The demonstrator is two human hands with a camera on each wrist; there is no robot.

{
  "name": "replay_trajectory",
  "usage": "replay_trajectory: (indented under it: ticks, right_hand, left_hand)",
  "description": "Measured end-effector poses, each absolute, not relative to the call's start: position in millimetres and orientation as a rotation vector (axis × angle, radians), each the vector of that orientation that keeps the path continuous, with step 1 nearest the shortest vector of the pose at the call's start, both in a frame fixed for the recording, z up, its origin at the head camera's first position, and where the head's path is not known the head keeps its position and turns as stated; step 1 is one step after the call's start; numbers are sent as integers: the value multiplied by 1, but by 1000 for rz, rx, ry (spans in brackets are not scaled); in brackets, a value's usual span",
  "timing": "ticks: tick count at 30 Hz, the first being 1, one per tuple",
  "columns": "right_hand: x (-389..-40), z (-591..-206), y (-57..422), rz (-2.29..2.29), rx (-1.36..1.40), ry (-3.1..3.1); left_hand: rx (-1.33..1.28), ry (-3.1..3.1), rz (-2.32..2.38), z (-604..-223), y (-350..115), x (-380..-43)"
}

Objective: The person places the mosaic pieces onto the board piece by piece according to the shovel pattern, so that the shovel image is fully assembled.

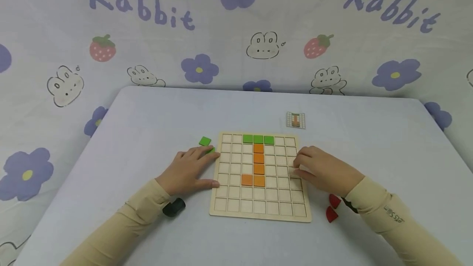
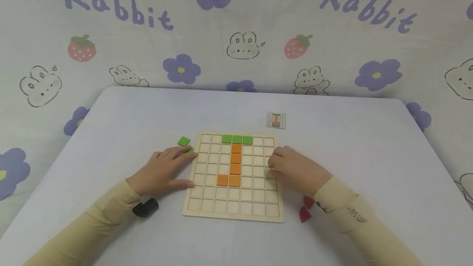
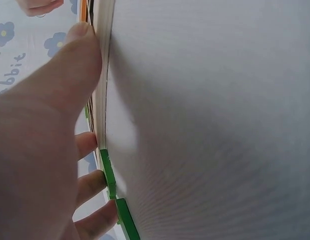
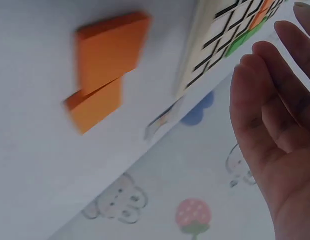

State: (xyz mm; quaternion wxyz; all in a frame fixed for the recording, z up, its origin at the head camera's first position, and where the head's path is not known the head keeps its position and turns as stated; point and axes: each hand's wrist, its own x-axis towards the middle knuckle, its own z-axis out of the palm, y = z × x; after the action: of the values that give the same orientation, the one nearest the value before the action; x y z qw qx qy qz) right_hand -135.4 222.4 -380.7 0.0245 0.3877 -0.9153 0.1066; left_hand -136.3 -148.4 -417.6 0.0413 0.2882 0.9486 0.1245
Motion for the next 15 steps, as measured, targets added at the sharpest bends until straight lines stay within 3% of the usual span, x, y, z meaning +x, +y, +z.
replay_trajectory:
  ticks: [15]
  right_hand:
    - [-136, -395, 294, 331, 1022, -2921]
  left_hand:
    - [886, 2894, 387, -416, -150, -137]
